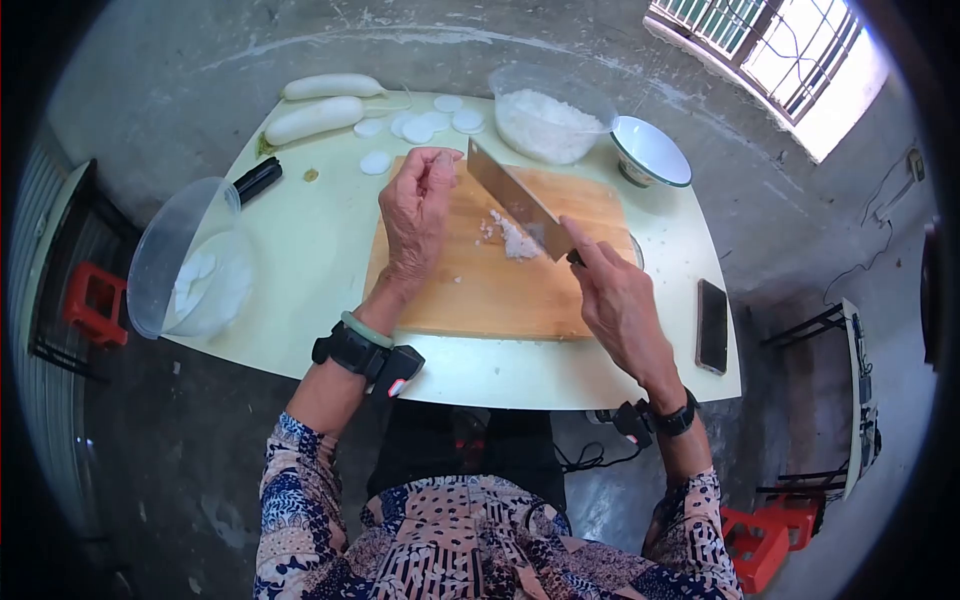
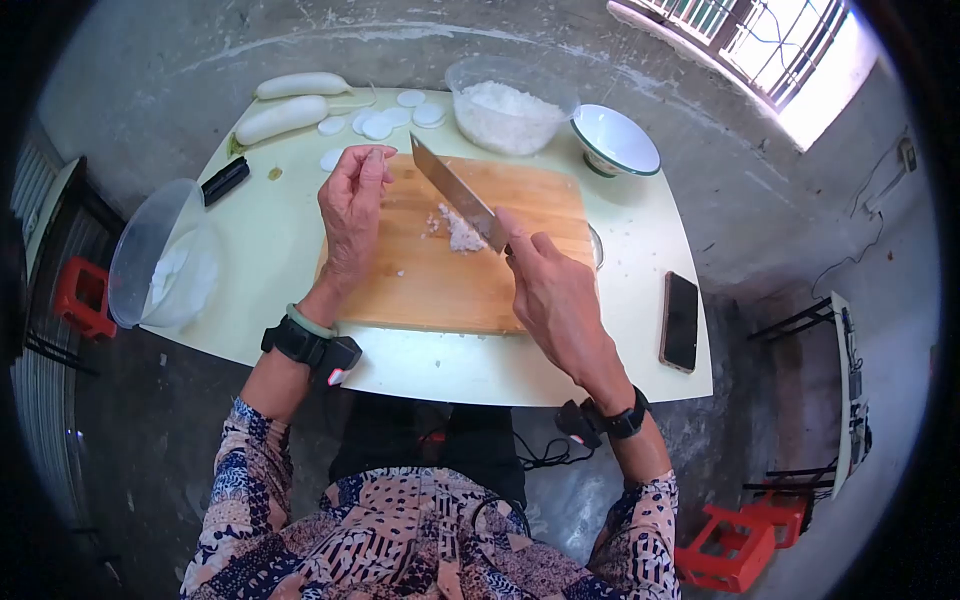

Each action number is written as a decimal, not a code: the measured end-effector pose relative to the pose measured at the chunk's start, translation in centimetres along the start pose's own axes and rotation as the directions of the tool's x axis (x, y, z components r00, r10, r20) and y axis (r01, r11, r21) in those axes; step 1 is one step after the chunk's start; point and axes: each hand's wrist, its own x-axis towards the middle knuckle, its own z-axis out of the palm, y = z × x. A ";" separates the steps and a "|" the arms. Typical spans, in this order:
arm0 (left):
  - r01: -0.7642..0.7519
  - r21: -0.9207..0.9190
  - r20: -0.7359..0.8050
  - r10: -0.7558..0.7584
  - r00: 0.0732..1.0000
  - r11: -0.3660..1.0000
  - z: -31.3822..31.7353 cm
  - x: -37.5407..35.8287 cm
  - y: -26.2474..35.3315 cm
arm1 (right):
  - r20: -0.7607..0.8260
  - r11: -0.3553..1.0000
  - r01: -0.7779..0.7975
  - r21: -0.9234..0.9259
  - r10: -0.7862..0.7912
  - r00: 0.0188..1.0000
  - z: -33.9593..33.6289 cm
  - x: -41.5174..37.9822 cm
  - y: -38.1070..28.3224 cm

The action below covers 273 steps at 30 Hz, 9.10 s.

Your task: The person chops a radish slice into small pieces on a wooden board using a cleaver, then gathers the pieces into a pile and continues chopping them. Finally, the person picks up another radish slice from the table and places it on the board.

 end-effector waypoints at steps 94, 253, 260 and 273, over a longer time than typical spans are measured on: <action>-0.048 0.012 -0.070 0.049 0.996 0.999 -0.9 0.9 0.3 | -0.027 0.992 -0.094 0.089 0.096 0.995 0.9 0.9 0.5; -0.292 0.347 0.143 0.257 0.956 0.891 0.0 0.1 -2.0 | 0.005 0.980 -0.122 0.157 0.122 0.992 0.1 0.1 1.0; -0.304 0.401 0.169 0.256 0.952 0.864 0.1 0.1 -1.9 | 0.140 0.959 -0.271 0.087 0.258 0.956 -0.5 0.1 0.6; -0.297 0.376 0.187 0.243 0.952 0.878 0.1 -0.1 -1.8 | 0.051 0.967 -0.218 0.131 0.213 0.976 0.0 0.0 0.1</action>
